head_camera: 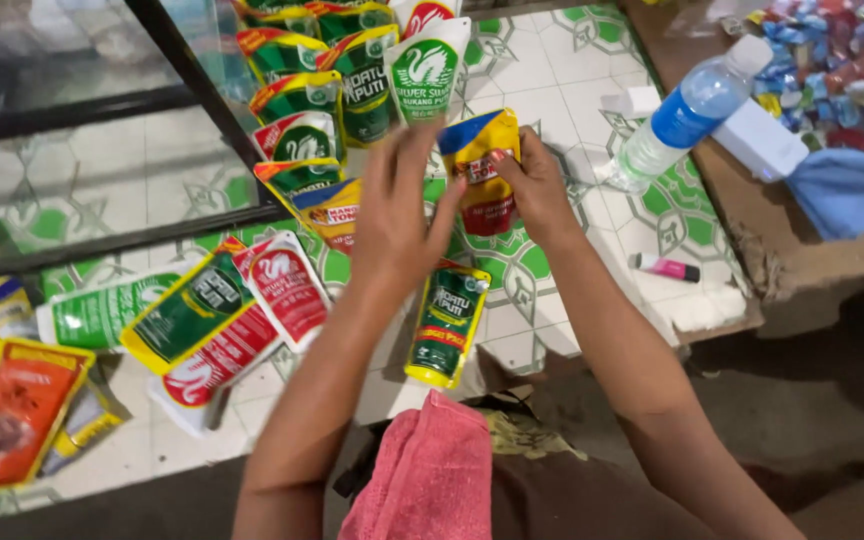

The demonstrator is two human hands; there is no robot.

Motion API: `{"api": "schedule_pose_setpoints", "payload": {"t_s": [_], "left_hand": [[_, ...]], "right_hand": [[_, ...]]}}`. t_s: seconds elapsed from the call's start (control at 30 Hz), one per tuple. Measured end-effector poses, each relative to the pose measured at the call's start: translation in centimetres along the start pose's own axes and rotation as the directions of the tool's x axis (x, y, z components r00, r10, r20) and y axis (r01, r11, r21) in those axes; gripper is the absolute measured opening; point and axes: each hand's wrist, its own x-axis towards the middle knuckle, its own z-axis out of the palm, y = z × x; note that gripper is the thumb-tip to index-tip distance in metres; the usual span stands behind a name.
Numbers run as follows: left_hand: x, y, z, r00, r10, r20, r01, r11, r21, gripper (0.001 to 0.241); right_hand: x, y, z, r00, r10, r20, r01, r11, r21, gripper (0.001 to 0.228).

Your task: Organizing and restocking various condiment pouches, snacks, and detergent packets on a store counter and shelf.

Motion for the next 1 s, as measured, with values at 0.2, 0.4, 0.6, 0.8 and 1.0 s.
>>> {"api": "schedule_pose_setpoints", "payload": {"t_s": [0.2, 0.4, 0.6, 0.8, 1.0], "left_hand": [[6.6, -0.9, 1.0, 0.983, 0.036, 0.179, -0.091, 0.946, 0.311, 0.055], [8.9, -4.7, 2.1, 0.896, -0.105, 0.431, -0.129, 0.869, 0.479, 0.014], [12.0, -8.7, 3.7, 0.906, -0.114, 0.408, -0.212, 0.711, 0.67, 0.018], [13.1, -14.3, 7.4, 0.878, -0.253, 0.405, -0.201, 0.573, 0.794, 0.019], [13.1, -18.2, 8.2, 0.944, -0.195, 0.267, -0.145, 0.482, 0.864, 0.019]], "right_hand": [[2.1, 1.9, 0.8, 0.975, -0.115, 0.188, 0.122, 0.992, -0.028, 0.011], [3.0, 2.9, 0.5, 0.956, -0.048, 0.288, 0.118, 0.966, -0.23, 0.02], [-0.1, -2.2, 1.0, 0.781, 0.525, 0.339, 0.018, 0.524, -0.852, 0.051], [-5.5, -3.7, 4.0, 0.659, 0.645, 0.388, 0.337, 0.208, -0.918, 0.088], [-6.0, -2.6, 3.6, 0.702, 0.603, 0.378, 0.275, 0.26, -0.926, 0.081]]}}
